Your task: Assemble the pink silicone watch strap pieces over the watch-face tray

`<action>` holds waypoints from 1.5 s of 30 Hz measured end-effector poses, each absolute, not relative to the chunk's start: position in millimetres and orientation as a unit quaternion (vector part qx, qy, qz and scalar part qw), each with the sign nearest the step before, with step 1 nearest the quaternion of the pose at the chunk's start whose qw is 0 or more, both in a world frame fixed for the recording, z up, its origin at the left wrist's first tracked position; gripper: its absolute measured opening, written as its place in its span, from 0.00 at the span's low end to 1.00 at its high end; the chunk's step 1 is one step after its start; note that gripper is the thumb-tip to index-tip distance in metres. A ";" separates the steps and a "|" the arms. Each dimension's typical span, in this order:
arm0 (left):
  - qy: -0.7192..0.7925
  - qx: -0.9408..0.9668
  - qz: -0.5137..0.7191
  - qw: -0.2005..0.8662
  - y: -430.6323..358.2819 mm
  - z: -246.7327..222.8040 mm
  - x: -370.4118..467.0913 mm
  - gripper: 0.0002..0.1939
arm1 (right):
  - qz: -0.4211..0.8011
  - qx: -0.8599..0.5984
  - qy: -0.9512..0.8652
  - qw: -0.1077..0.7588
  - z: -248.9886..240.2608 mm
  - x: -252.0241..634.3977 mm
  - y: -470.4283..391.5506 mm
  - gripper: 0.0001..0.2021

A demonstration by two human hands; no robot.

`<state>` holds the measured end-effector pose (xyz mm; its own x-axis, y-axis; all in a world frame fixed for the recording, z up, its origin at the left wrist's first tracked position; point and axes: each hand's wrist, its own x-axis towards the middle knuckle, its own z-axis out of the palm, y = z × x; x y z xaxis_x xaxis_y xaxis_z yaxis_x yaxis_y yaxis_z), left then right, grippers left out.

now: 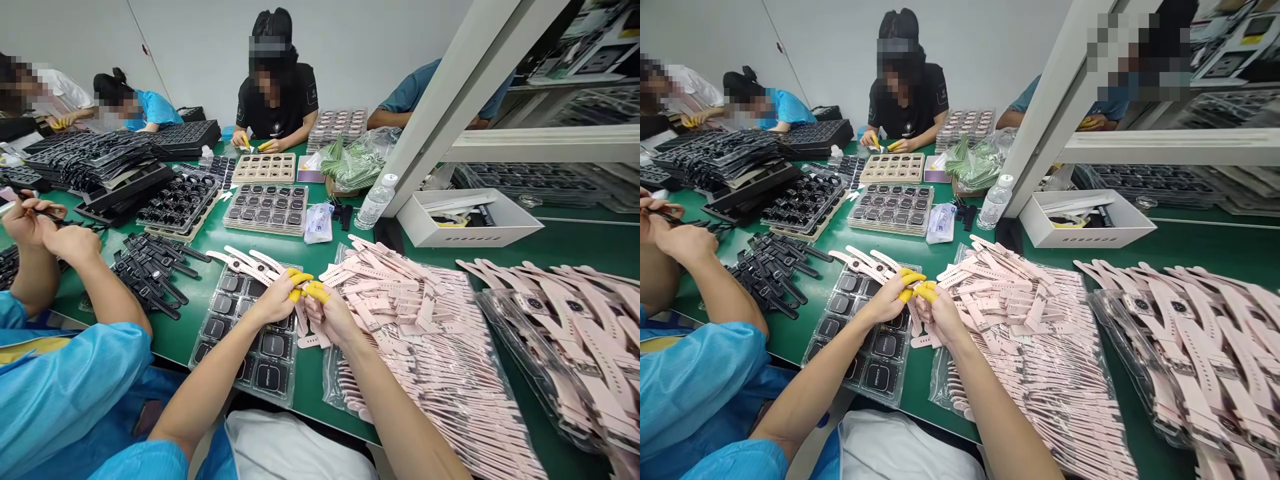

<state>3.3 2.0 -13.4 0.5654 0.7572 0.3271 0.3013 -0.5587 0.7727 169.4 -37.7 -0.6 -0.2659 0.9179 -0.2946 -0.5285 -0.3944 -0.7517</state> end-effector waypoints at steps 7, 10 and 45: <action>0.319 0.810 0.318 0.375 0.4 -3.6 0.4 0.21 | 0.762 -0.357 -0.243 0.482 -2.3 171.3 -37.4 0.20; 0.325 0.814 0.321 0.359 0.2 -3.6 0.2 0.21 | 0.759 -0.363 -0.248 0.480 -3.5 170.9 -37.8 0.20; 0.508 0.842 0.062 0.171 27.0 81.1 -97.0 0.10 | 0.291 -0.500 -0.719 0.386 -17.2 166.1 -42.8 0.16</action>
<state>-97.0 27.0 81.1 0.4752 0.8771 -0.0693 0.8348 -0.4246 0.3505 166.1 -42.8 -17.2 -0.2031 0.9429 0.2640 0.4940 0.3315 -0.8038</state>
